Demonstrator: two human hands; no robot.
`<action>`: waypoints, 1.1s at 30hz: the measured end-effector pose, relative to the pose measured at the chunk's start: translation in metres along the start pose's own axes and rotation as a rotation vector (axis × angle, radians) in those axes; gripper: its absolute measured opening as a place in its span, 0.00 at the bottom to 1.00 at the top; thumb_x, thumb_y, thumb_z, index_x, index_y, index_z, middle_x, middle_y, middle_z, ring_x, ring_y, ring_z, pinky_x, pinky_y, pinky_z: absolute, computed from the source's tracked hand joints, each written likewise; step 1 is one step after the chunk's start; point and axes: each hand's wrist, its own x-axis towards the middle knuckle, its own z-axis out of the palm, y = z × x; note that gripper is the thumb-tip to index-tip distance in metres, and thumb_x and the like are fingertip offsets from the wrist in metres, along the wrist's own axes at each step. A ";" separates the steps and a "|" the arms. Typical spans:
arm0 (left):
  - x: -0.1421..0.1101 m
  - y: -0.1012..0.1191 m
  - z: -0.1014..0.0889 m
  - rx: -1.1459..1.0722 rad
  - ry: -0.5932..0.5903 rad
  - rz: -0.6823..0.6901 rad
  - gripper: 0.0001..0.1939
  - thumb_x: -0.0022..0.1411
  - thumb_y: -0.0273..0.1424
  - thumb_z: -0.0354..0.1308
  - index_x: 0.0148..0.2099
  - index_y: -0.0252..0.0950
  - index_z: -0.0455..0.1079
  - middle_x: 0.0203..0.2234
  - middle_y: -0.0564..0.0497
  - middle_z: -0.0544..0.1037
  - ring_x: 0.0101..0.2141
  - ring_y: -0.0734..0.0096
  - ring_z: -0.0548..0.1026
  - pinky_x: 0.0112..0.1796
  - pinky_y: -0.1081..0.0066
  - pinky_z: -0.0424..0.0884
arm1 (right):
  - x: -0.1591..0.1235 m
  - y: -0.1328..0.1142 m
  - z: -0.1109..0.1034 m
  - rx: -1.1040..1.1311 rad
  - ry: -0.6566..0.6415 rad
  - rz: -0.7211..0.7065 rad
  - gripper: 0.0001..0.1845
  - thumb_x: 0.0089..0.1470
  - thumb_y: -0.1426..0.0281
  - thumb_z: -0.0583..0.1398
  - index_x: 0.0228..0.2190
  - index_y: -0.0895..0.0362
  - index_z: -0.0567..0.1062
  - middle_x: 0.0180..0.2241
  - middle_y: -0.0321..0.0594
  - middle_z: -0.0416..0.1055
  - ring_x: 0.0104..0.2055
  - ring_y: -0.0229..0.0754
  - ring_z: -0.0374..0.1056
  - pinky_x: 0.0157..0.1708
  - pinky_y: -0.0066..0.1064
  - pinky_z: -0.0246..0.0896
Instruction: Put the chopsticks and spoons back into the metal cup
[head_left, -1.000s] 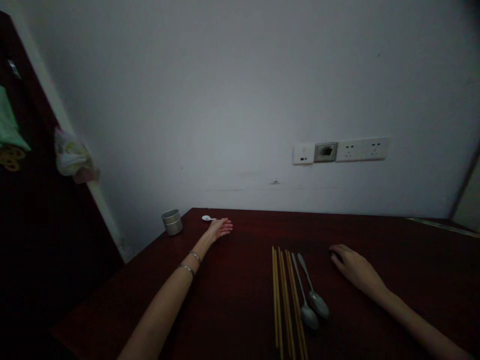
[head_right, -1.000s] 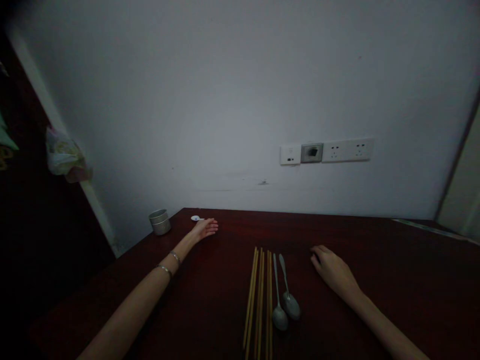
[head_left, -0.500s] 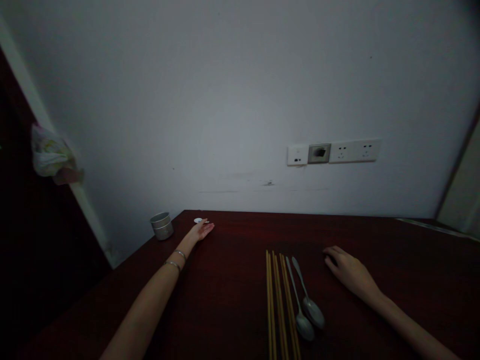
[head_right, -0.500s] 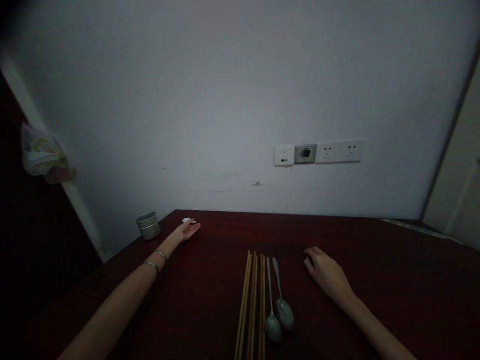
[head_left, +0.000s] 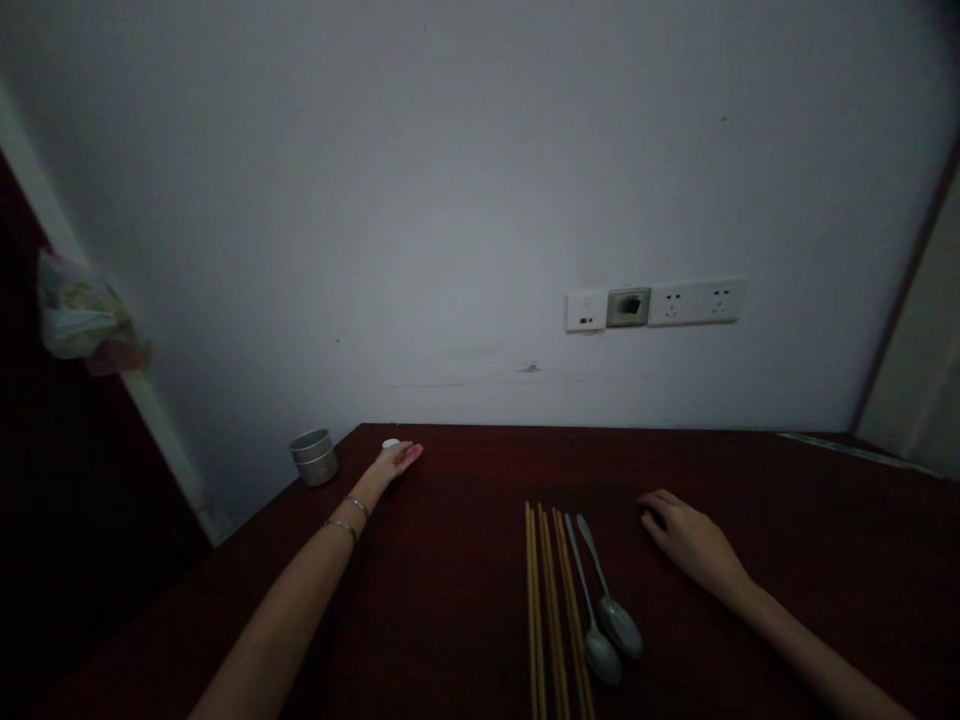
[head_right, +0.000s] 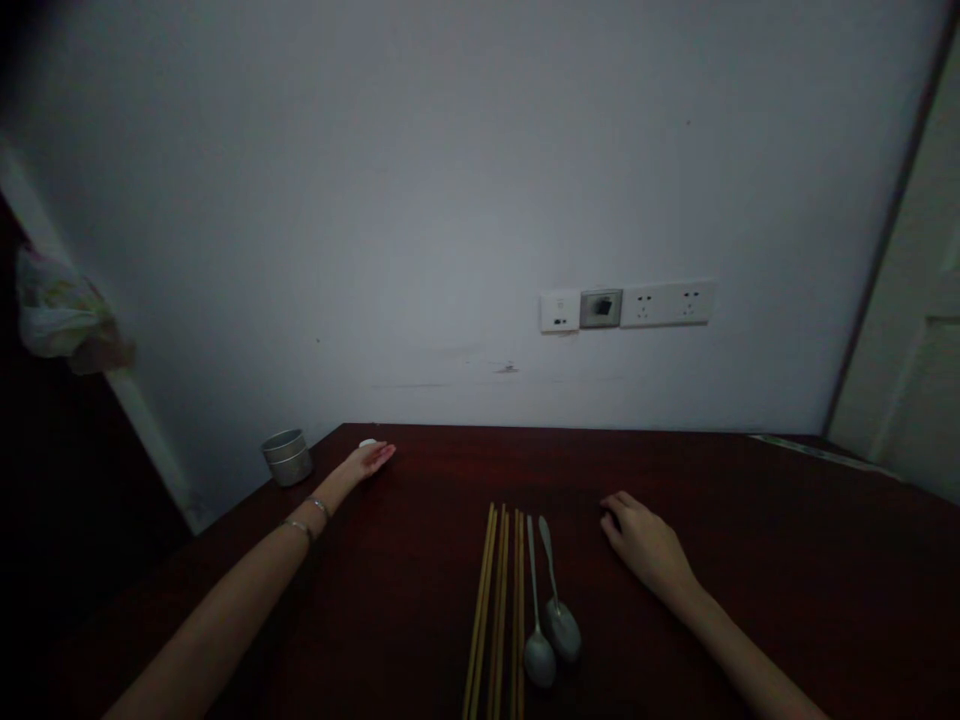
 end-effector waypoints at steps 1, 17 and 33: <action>-0.002 0.000 0.002 0.061 -0.007 -0.002 0.07 0.57 0.16 0.47 0.36 0.28 0.64 0.21 0.48 0.73 0.23 0.74 0.73 0.25 0.77 0.72 | 0.000 0.000 0.000 -0.003 -0.004 0.002 0.19 0.52 0.65 0.46 0.38 0.58 0.71 0.42 0.44 0.68 0.38 0.45 0.68 0.37 0.34 0.60; -0.118 0.020 0.112 0.904 -0.477 0.298 0.04 0.51 0.24 0.56 0.28 0.26 0.69 0.21 0.42 0.76 0.21 0.69 0.74 0.23 0.72 0.70 | -0.003 -0.012 -0.011 -0.017 -0.017 0.027 0.17 0.52 0.69 0.46 0.39 0.58 0.71 0.42 0.44 0.68 0.39 0.43 0.68 0.37 0.31 0.59; -0.203 0.005 0.172 0.656 -0.746 0.616 0.10 0.51 0.32 0.57 0.27 0.28 0.70 0.15 0.51 0.71 0.13 0.81 0.65 0.15 0.79 0.62 | -0.004 -0.014 -0.014 0.016 0.000 0.015 0.17 0.52 0.71 0.48 0.39 0.60 0.72 0.41 0.46 0.68 0.42 0.44 0.66 0.43 0.31 0.57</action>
